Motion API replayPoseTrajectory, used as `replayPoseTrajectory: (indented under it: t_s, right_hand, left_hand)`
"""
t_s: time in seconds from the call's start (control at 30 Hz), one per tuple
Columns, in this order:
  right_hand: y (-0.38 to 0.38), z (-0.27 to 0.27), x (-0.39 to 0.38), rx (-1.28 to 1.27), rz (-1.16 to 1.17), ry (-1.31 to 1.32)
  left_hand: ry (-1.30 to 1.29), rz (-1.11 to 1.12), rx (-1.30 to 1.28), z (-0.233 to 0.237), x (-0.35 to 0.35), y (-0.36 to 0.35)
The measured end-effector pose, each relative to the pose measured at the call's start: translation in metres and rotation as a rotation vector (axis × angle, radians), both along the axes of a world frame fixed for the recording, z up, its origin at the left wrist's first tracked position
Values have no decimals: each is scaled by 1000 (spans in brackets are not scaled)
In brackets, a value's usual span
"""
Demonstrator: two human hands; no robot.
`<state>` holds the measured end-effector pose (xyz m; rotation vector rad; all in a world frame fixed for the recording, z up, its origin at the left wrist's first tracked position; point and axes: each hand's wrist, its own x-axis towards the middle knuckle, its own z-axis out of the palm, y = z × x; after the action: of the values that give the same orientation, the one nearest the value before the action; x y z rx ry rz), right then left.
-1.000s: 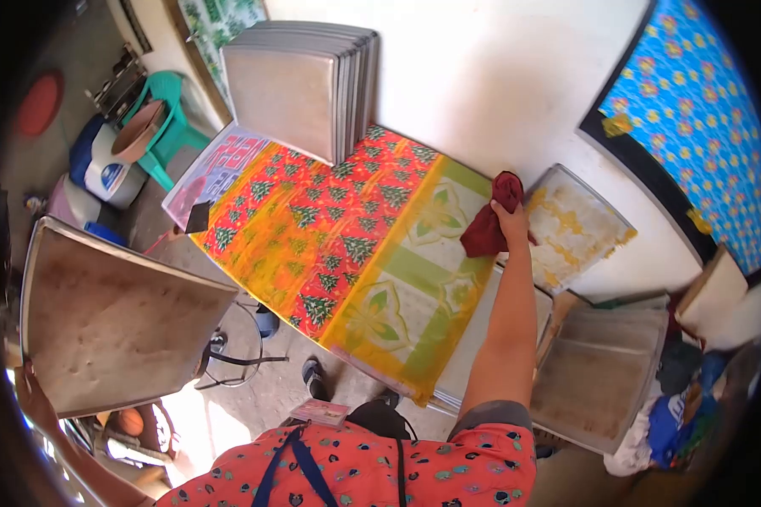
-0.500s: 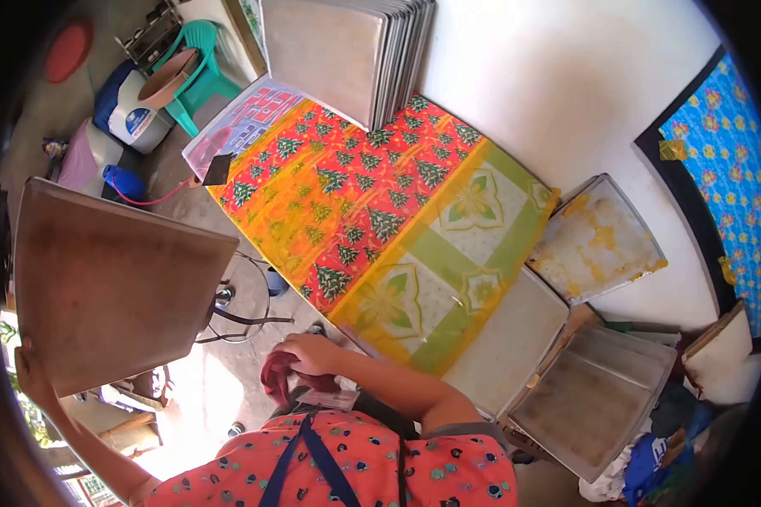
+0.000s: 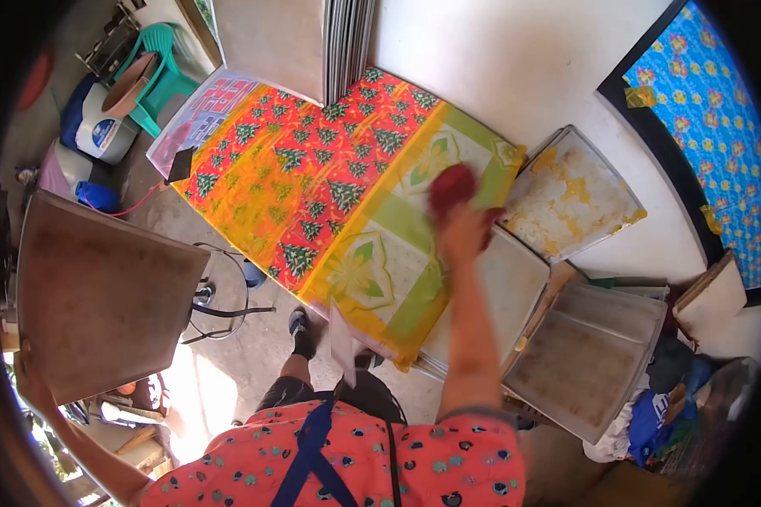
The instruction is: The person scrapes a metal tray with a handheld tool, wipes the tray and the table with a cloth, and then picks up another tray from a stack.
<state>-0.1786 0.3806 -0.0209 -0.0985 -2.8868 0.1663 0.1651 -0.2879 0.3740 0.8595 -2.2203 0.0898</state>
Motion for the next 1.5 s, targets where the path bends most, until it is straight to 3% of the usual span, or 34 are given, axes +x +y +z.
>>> replayPoseTrajectory:
  t_s: [0.03,0.07,0.1,0.13,0.17,0.2,0.27,0.3,0.43,0.47,0.5,0.57,0.6,0.63,0.67,0.7,0.73,0.77,0.83,0.87,0.9,0.93,1.03,1.1,1.17,1.27,1.37,1.47,1.5]
  right_hand:
    - [-56,13,56,14,61,-51]
    - [-96,-34,115,206,287,-3]
    - [-135,-25,167,-30,553,85]
    - [-170,-24,212,-231,732,-393]
    - [-178,26,223,-633,998,-321]
    - [-186,28,227,-1093,971,-629]
    - [-165,54,184,-1069,909,-681]
    - [-138,73,152,-1030,916,-515]
    - [-18,69,61,-901,242,-170]
    - [11,53,42,-900,316,4]
    - [25,53,46,-577,107,-158]
    - [8,21,92,-65,133,-140]
    - [-12,6,137,-2,187,-97]
    - [-20,-13,187,122,396,52]
    - [-32,-27,239,87,541,-257]
    - [-45,5,272,-140,752,-323]
    - [-38,45,279,-284,918,-669]
    - [-21,38,284,-557,695,-903]
    - [8,87,237,-584,603,-1104]
    - [19,113,214,-786,310,-1235]
    - [37,119,190,-836,458,-1125]
    - [47,128,169,-1017,445,-1022]
    - [53,145,104,-1207,123,-778]
    - [42,130,69,-1139,23,-365]
    - [46,94,28,-1174,-45,-169]
    - [67,37,-39,-492,-141,-4]
    - [31,10,-96,-124,-415,-110]
    - [-58,30,-147,-132,-490,-127]
    - [-96,24,-162,-115,-371,-97]
  left_hand:
    - [2,3,1,-1,-2,3]
    - [-9,2,-2,2,-6,8]
    - [-16,1,-3,5,-9,13]
    - [-3,26,25,7,-16,19]
    - [4,48,55,10,-22,25]
    - [19,73,86,10,-25,29]
    - [30,47,74,7,-23,27]
    - [28,34,66,8,-23,23]
    - [-68,47,-94,6,-10,-15]
    - [-40,62,-84,6,-14,-14]
    - [-16,78,-76,6,-15,-11]
    - [-42,100,-29,8,-17,2]
    - [-52,115,-3,9,-16,6]
    - [-68,142,41,11,-13,3]
    - [-79,172,86,12,-8,0]
    - [-94,197,128,15,-2,-5]
    - [-121,164,123,18,2,-16]
    - [-144,130,120,21,8,-33]
    - [-152,92,138,17,10,-41]
    - [-150,87,153,19,2,-31]
    - [-140,95,127,21,-8,-22]
    - [-131,104,101,22,-18,-13]
    - [-116,81,-37,18,-37,-14]
    - [-113,-74,-82,17,-44,-50]
    - [-281,-6,-32,34,-56,-79]
    - [-318,-19,-188,32,-68,-158]
    - [-254,-111,-151,35,-109,-143]
    - [-139,-318,-331,57,-171,-70]
    - [-68,-565,-497,61,-193,-69]
